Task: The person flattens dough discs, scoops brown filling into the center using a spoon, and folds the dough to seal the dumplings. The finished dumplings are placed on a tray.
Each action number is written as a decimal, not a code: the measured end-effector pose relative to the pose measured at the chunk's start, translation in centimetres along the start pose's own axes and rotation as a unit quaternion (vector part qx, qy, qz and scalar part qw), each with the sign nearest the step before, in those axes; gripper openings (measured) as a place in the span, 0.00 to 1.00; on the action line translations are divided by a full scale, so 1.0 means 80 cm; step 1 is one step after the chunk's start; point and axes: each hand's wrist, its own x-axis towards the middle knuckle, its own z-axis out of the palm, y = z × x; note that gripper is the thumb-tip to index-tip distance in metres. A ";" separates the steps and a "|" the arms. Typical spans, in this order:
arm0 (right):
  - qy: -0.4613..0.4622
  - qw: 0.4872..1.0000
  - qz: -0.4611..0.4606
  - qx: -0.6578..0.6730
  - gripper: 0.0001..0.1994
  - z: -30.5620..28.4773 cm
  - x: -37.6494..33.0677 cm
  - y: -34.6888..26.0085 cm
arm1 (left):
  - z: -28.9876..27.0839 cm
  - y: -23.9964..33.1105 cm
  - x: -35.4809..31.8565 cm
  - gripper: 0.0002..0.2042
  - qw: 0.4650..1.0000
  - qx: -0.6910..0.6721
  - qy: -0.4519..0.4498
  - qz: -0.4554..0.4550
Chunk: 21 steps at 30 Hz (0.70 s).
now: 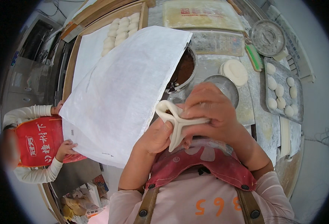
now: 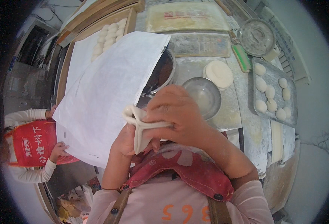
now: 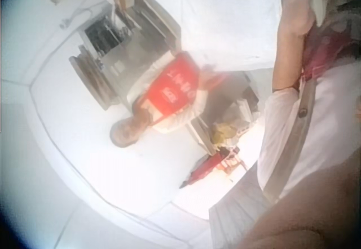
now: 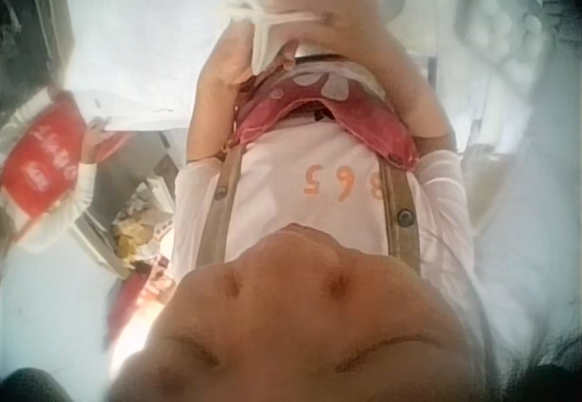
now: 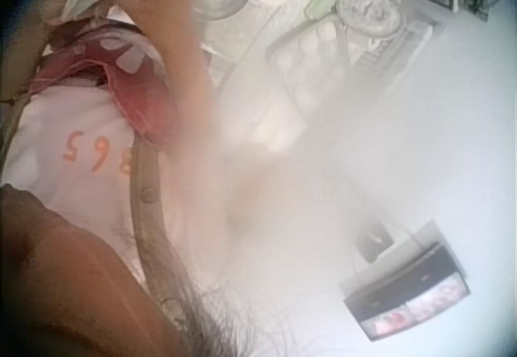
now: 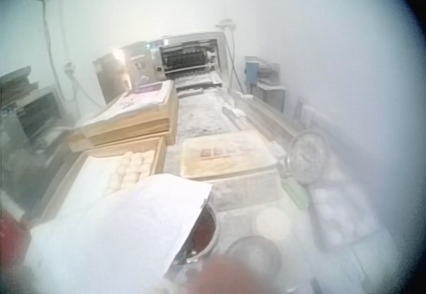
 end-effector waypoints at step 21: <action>-0.023 0.978 0.060 0.201 0.16 0.003 0.000 0.009 | -0.036 -0.038 -0.004 0.47 0.984 -0.170 -0.040 -0.038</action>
